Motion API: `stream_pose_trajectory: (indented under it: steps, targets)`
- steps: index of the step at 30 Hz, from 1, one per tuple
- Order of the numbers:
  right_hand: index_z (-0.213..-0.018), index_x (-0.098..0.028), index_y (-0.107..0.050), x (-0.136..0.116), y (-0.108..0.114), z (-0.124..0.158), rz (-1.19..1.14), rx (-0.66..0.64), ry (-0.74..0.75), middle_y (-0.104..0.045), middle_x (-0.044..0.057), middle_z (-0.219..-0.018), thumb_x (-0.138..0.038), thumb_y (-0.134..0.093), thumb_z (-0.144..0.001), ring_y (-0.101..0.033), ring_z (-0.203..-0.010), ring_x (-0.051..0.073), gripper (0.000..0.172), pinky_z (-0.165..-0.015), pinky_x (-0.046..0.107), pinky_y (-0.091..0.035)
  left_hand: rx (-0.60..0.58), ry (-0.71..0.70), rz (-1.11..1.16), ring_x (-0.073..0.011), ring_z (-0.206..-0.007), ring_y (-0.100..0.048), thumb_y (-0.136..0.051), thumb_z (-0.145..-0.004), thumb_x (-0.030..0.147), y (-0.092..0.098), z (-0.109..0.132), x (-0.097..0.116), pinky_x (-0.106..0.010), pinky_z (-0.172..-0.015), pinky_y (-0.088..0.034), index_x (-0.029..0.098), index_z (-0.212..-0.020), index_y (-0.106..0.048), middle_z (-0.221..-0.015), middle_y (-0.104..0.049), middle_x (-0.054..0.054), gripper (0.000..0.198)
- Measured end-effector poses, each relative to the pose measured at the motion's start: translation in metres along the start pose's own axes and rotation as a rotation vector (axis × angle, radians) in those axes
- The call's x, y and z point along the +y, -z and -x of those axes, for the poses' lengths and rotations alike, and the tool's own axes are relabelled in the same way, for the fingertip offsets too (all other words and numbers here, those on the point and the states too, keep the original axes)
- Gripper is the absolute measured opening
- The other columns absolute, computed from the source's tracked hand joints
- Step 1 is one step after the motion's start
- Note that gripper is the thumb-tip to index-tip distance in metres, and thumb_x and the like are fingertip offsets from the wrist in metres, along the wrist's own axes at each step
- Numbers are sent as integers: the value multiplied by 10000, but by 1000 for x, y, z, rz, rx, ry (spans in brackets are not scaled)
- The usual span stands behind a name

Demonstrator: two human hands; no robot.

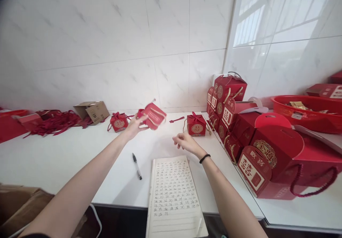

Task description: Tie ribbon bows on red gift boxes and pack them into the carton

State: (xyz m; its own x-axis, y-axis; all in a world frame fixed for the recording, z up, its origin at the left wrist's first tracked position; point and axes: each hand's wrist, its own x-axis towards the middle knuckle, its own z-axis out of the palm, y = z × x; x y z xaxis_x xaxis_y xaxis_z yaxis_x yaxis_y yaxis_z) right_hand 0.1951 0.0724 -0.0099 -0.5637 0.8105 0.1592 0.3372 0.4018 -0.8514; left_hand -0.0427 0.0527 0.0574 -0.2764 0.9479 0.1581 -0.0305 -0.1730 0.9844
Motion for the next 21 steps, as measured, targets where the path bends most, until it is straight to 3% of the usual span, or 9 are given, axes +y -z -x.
stream_pose_trajectory:
  steps: [3, 7, 9, 11, 13, 16, 18, 21]
  targets:
    - [-675, -145, -558, -14, -26, 7, 127, -121, 87, -613, 37, -672, -270, -514, -833, -568, -582, 141, 206, -538, 230, -420, 209, 12, 257, -213, -863, -627, -671, -662, 495, 13, -18, 32, -410, -771, -528, 207, -976, -560, -947, -641, -70, 441]
    - [-813, -162, -594, -51, -81, 13, 315, -232, 230, -644, 54, -847, -223, -508, -863, -595, -779, 173, 117, -703, 255, -426, 514, -34, 365, -224, -959, -617, -616, -717, 501, 41, -32, 88, -405, -802, -525, 195, -1006, -561, -951, -656, -79, 424]
    - [-917, -140, -590, -67, -105, 14, 421, -272, 244, -638, 109, -924, -261, -535, -864, -596, -858, 230, 143, -754, 302, -424, 609, -90, 366, -230, -991, -608, -597, -730, 506, 61, -31, 122, -407, -820, -522, 194, -1050, -549, -993, -648, -86, 450]
    - [-1038, -90, -552, -77, -123, 12, 517, -296, 226, -621, 178, -978, -291, -571, -846, -590, -908, 298, 278, -777, 357, -424, 630, -200, 384, -226, -1014, -600, -533, -768, 525, 84, -20, 158, -401, -835, -522, 202, -1076, -542, -1024, -638, -83, 447]
    - [-1127, -51, -501, -79, -135, 11, 580, -323, 210, -612, 212, -1004, -246, -569, -836, -587, -932, 328, 357, -789, 379, -425, 579, -285, 358, -228, -1023, -597, -474, -802, 525, 108, 4, 190, -408, -854, -518, 203, -1079, -548, -1039, -631, -79, 431]
    - [-1195, -37, -460, -72, -144, 9, 606, -353, 231, -613, 202, -1036, -56, -432, -820, -587, -981, 284, 376, -834, 341, -419, 479, -262, 204, -259, -978, -616, -477, -804, 511, 142, 62, 223, -454, -838, -523, 184, -1079, -559, -1002, -635, -94, 435]
    - [-1224, -33, -446, -65, -147, 6, 591, -360, 267, -609, 191, -1063, 5, -365, -786, -576, -1024, 249, 447, -869, 308, -409, 451, -198, 90, -270, -915, -638, -487, -808, 479, 164, 109, 229, -473, -785, -540, 184, -1103, -552, -959, -642, -104, 422]
    - [-1233, -80, -467, -54, -144, -2, 480, -348, 274, -632, 139, -1033, -69, -332, -796, -603, -969, 220, 458, -842, 293, -432, 482, -77, 1, -266, -837, -658, -453, -832, 449, 196, 177, 218, -440, -703, -565, 195, -1155, -525, -936, -649, -117, 418]
